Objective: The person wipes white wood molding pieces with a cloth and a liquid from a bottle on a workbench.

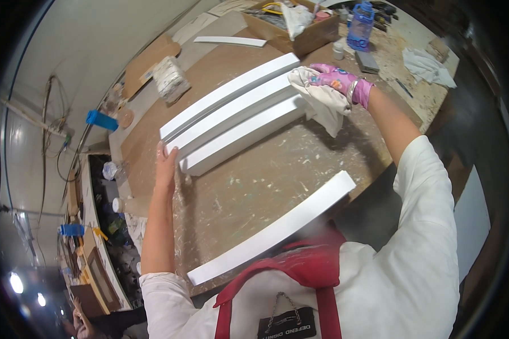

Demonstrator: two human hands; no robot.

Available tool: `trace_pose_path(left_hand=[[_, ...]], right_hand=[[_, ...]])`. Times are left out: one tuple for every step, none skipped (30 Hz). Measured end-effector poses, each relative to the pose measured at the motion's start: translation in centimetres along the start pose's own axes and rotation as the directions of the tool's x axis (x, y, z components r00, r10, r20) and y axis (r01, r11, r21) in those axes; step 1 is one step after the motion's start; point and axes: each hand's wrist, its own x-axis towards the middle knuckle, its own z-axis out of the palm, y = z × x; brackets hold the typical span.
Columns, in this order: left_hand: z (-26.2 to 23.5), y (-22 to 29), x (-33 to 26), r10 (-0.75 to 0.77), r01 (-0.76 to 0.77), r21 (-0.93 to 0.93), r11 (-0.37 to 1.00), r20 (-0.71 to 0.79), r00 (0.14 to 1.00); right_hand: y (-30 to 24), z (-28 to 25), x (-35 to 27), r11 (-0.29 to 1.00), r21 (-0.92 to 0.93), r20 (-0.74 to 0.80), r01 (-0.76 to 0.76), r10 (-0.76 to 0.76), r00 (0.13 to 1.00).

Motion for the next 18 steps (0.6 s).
trace_pose_path(left_hand=[[-0.4,-0.4,-0.2,0.042,-0.042,-0.027,0.999,0.019,0.999],[0.1,0.3,-1.0,0.058,-0.055,-0.098,0.994,0.021,0.998],[-0.1,1.0,-2.2,0.052,-0.052,-0.093,0.994,-0.001,0.999],[0.1,3.3,-4.0,0.066,-0.066,0.009,0.998,0.031,0.997],[-0.1,4.3,-5.4,0.075,-0.081,0.107,0.991,0.058,0.995],[-0.6,3.8,-6.5,0.186,-0.185,0.093,0.978,-0.004,0.983],[-1.3,3.2,-7.9,0.166,-0.163,0.097,0.982,-0.028,0.986],[-1.6,2.5,-9.2,0.193,-0.194,-0.016,0.981,-0.004,0.981],[-1.6,1.9,-10.5,0.226,-0.222,-0.134,0.966,0.019,0.974],[-0.8,3.7,-12.1,0.105,-0.085,-0.215,0.973,0.087,0.991],[-1.0,3.6,-13.2,0.093,-0.065,-0.214,0.975,0.123,0.988],[-1.6,3.7,-13.9,0.190,-0.185,-0.043,0.982,0.182,0.965],[-2.2,3.7,-14.4,0.272,-0.310,0.120,0.943,0.258,0.927],[-2.2,3.7,-14.7,0.270,-0.306,0.114,0.945,0.258,0.928],[-2.3,3.8,-14.9,0.282,-0.336,0.164,0.927,0.281,0.917],[-2.2,3.9,-15.2,0.296,-0.369,0.215,0.904,0.308,0.904],[-2.0,4.0,-15.3,0.294,-0.368,0.218,0.904,0.308,0.905],[-1.8,4.1,-15.3,0.226,-0.245,0.035,0.969,0.278,0.933]], right_hand=[[-0.1,1.1,0.6,1.000,0.008,0.019,0.022,-0.022,1.000],[0.6,1.8,0.9,0.981,0.184,-0.023,-0.053,0.058,0.998],[1.1,2.5,1.0,0.927,0.356,-0.045,-0.119,0.144,0.988],[0.8,2.4,0.0,0.937,0.326,-0.062,-0.126,0.154,0.986],[0.0,2.1,-1.6,0.946,0.307,-0.059,-0.105,0.129,0.990],[-0.6,2.0,-3.1,0.954,0.288,-0.049,-0.083,0.101,0.994],[-0.3,2.0,-4.3,0.923,0.371,0.010,-0.099,0.102,0.995],[0.5,1.7,-5.5,0.887,0.445,0.063,-0.125,0.108,0.992],[2.6,1.3,-6.8,0.891,0.434,0.081,-0.137,0.113,0.990],[5.7,0.9,-8.3,0.857,0.456,0.141,-0.240,0.196,0.970],[6.1,1.4,-8.8,0.814,0.476,0.212,-0.332,0.261,0.942],[6.4,1.6,-9.1,0.815,0.470,0.223,-0.340,0.263,0.939],[4.8,2.0,-9.2,0.853,0.403,0.261,-0.332,0.241,0.935],[3.1,2.2,-9.5,0.885,0.337,0.293,-0.320,0.225,0.929],[1.2,2.0,-9.2,0.885,0.333,0.292,-0.326,0.232,0.928],[-1.0,1.5,-8.4,0.954,0.101,0.252,-0.284,0.251,0.934],[-3.4,1.6,-7.5,0.964,-0.137,0.216,-0.229,0.254,0.943],[-6.3,2.5,-6.7,0.985,-0.171,0.177,0.017,0.014,0.984]])
